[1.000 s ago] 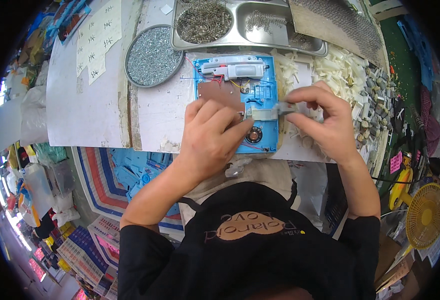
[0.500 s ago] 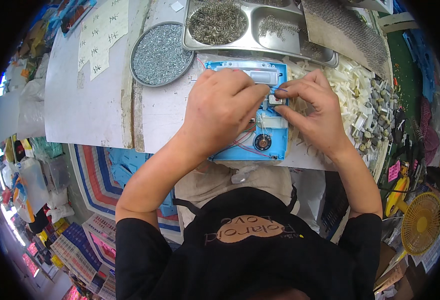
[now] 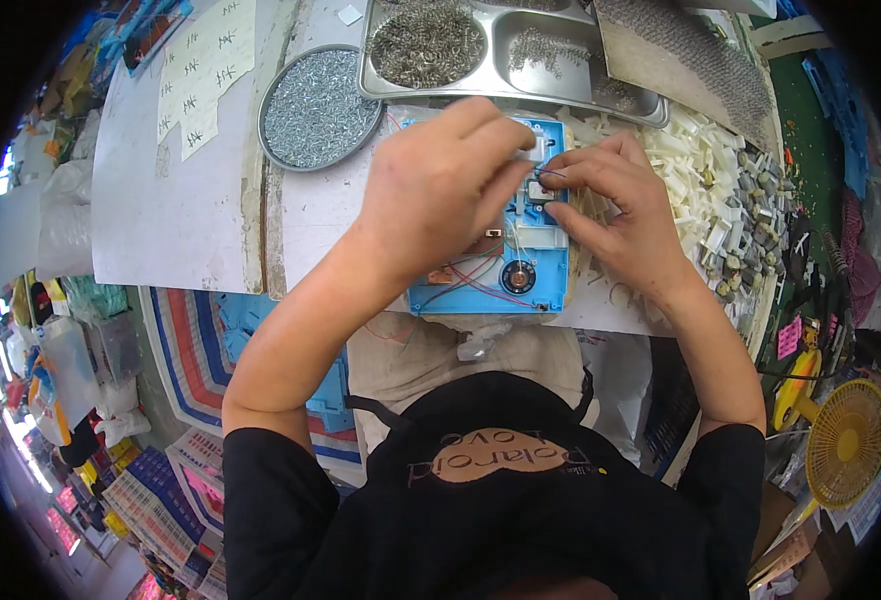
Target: Soldering components onto a circuit board and assembling a blue plastic device casing using an electric screwdriver.
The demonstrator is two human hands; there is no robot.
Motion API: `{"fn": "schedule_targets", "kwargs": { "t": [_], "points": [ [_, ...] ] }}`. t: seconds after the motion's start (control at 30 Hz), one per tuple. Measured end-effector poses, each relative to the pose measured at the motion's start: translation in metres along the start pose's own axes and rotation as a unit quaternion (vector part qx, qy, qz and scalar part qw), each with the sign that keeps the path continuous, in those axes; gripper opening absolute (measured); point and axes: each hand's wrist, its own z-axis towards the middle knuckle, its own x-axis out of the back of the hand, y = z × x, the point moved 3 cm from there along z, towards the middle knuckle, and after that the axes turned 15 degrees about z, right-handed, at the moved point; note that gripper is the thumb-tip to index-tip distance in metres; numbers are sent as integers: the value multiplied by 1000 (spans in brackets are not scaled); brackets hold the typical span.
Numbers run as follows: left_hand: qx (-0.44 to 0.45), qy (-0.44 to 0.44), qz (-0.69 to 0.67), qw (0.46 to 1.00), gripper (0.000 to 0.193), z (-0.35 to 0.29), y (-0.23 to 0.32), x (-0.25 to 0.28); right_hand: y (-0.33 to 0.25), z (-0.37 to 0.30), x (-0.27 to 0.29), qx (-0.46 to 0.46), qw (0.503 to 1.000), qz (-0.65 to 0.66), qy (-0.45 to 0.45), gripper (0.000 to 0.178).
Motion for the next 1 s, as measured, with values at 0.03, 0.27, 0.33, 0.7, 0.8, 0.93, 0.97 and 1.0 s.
{"fn": "schedule_targets", "kwargs": {
  "t": [0.03,0.27,0.33,0.7,0.8,0.93,0.97,1.0],
  "points": [
    [7,-2,-3,1000,13,2,-2,5,1,1,0,4,1000,-1,-2,23],
    [58,-31,-19,998,14,-14,-12,16,2,4,1,-11,999,23,-27,20],
    [48,-18,-35,998,14,-18,-8,14,3,4,0,-19,999,27,-23,20],
    [13,4,16,1000,17,-19,6,1,-10,10,8,12,995,-99,21,20],
    [-16,-1,16,1000,16,-21,9,1,-12,12,-3,82,986,-146,13,19],
    [-12,16,-31,999,18,-33,3,2,-29,3,-18,156,979,-134,-8,18],
    [-15,14,-44,999,19,-36,0,0,-31,2,-22,168,979,-114,-14,18],
    [-17,12,-56,998,20,-39,-1,0,-32,3,-22,167,981,-96,4,17]
  ]
}}
